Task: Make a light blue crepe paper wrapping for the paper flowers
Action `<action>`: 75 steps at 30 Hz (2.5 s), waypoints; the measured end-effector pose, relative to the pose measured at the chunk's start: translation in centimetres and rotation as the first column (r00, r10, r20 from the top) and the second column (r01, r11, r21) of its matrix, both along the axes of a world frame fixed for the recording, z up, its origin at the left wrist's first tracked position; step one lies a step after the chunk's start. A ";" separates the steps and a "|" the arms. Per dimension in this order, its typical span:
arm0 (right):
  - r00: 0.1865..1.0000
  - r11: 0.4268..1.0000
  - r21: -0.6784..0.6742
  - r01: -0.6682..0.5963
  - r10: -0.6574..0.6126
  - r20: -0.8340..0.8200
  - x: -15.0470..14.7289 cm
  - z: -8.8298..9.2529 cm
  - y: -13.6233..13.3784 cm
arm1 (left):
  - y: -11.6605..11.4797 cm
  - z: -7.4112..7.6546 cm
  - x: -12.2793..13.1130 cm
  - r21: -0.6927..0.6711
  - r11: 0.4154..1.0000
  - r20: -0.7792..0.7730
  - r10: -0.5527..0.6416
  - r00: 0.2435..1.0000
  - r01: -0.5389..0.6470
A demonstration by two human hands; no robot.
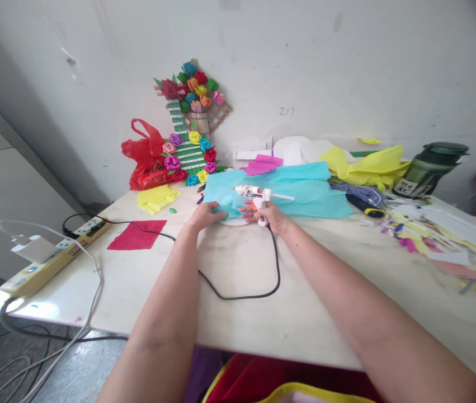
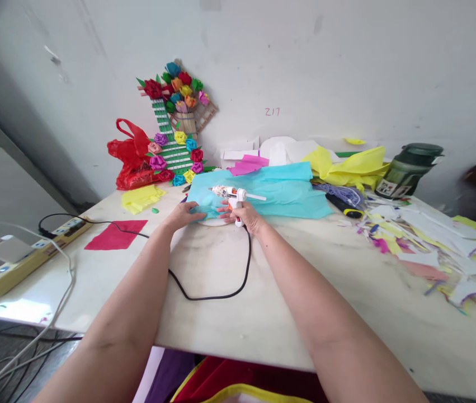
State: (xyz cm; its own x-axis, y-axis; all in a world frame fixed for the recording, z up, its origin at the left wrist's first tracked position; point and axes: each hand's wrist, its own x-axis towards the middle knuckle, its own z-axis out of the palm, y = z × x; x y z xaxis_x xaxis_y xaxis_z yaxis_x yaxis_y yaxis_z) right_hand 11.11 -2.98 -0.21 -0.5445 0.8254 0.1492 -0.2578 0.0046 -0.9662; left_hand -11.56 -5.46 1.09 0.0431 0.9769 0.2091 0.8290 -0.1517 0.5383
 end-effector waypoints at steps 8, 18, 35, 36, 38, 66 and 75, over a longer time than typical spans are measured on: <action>0.999 0.991 0.132 -0.025 0.020 0.042 0.6 0.8 -0.2 | 0.1 -0.1 0.1 -0.030 1.000 0.047 0.004 0.999 -0.002; 0.935 0.969 0.151 -0.198 0.140 0.325 2.9 2.0 -0.1 | 0.0 -0.2 -0.3 -0.046 0.996 0.145 -0.075 0.987 0.082; 0.765 0.960 0.170 -0.223 0.064 0.641 1.7 2.0 -0.6 | -0.1 -0.2 -0.7 -0.011 0.994 0.144 -0.109 0.984 0.111; 0.759 0.959 0.180 -0.218 0.051 0.649 1.5 2.0 -0.7 | -0.1 -0.2 -0.7 -0.010 0.994 0.147 -0.104 0.984 0.107; 0.750 0.957 0.197 -0.212 0.031 0.661 1.3 2.1 -0.8 | 0.0 -0.2 -0.7 -0.015 0.995 0.155 -0.096 0.983 0.100; 0.740 0.933 0.331 -0.141 -0.123 0.661 0.5 1.2 -0.2 | -0.5 0.1 -0.6 -0.015 0.989 0.219 -0.139 0.966 0.146; 0.693 0.928 0.343 -0.143 -0.154 0.704 0.4 1.7 -0.7 | -0.5 0.1 -0.6 -0.051 0.990 0.233 -0.117 0.965 0.132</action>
State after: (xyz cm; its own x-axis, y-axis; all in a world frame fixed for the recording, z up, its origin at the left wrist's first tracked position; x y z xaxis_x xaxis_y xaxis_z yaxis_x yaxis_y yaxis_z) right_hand 11.46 -3.65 1.53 -0.6007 0.7994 -0.0071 0.5032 0.3711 -0.7804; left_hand -12.13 -6.01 1.16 0.1235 0.9789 0.1630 0.6592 -0.2037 0.7239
